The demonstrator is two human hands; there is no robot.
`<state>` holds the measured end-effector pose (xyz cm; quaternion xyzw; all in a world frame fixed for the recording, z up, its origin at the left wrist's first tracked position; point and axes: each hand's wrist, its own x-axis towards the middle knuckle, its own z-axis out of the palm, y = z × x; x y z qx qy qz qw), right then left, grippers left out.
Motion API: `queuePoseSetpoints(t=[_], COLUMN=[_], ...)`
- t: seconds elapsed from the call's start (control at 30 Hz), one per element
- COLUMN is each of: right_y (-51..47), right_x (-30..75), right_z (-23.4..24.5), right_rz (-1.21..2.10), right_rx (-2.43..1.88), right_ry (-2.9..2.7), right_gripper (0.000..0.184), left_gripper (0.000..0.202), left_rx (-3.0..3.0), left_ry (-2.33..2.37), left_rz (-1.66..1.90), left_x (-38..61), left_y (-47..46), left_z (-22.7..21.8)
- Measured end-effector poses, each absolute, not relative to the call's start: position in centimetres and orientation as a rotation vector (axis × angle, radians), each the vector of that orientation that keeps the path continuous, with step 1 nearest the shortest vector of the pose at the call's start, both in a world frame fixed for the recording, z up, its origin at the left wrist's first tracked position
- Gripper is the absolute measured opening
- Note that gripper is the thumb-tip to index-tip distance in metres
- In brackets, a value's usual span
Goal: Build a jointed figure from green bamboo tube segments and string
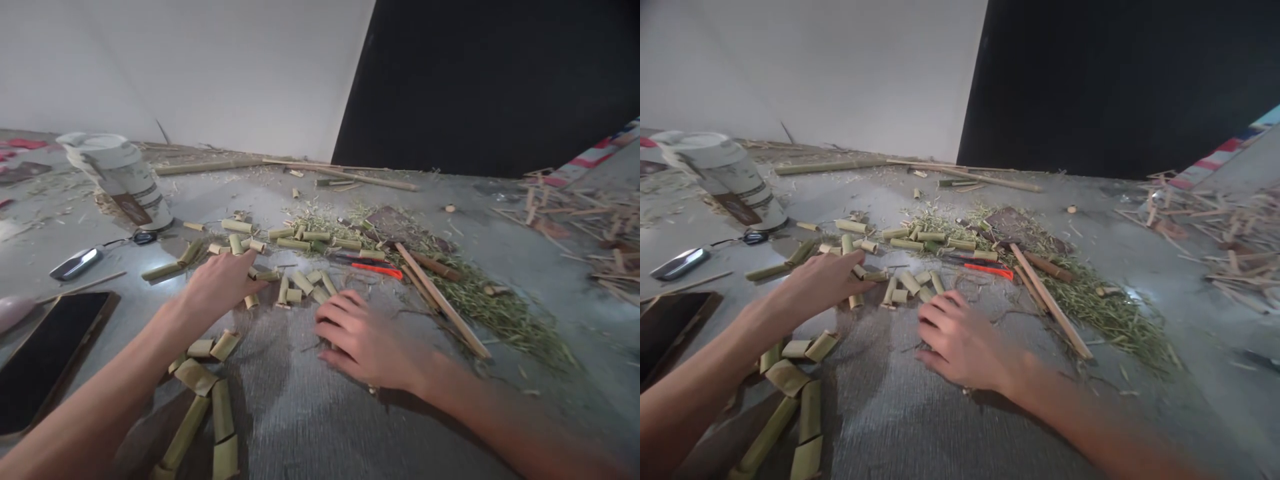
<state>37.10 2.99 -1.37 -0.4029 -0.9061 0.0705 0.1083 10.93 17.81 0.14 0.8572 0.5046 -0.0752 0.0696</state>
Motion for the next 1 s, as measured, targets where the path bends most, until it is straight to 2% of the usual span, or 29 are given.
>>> queuePoseSetpoints(t=[0.3,0.37,0.43,0.53,0.6,0.8,1.0], right_y=[3.3,4.0,4.6,4.9,4.7,4.5,5.2], right_x=[39.5,42.0,45.4,49.6,50.9,50.9,51.3], right_z=[-0.7,0.6,2.0,3.1,2.5,-1.7,0.9], right_rz=[-0.040,-0.169,-0.261,-0.172,-0.212,-0.273,0.020], right_rx=[-1.156,-1.334,-1.686,-2.097,-2.229,-2.362,-2.414], right_ry=[-2.569,-2.399,-2.177,-1.945,-2.012,-2.096,-1.916], right_gripper=[0.021,0.024,0.029,0.022,0.023,0.020,0.021], left_gripper=[0.033,0.037,0.042,0.047,0.043,0.038,0.039], left_rx=[2.542,2.576,2.635,2.750,2.830,2.851,2.849], left_ry=[1.522,1.510,1.440,1.342,1.296,0.901,0.765], left_rz=[0.087,0.162,0.239,0.279,0.232,0.075,0.017], left_x=[9.2,8.5,7.7,6.2,5.3,4.3,4.2], left_y=[19.3,19.7,19.9,20.2,20.3,19.7,18.8], left_z=[-1.7,-2.4,-2.8,-2.1,-1.1,0.9,0.3])
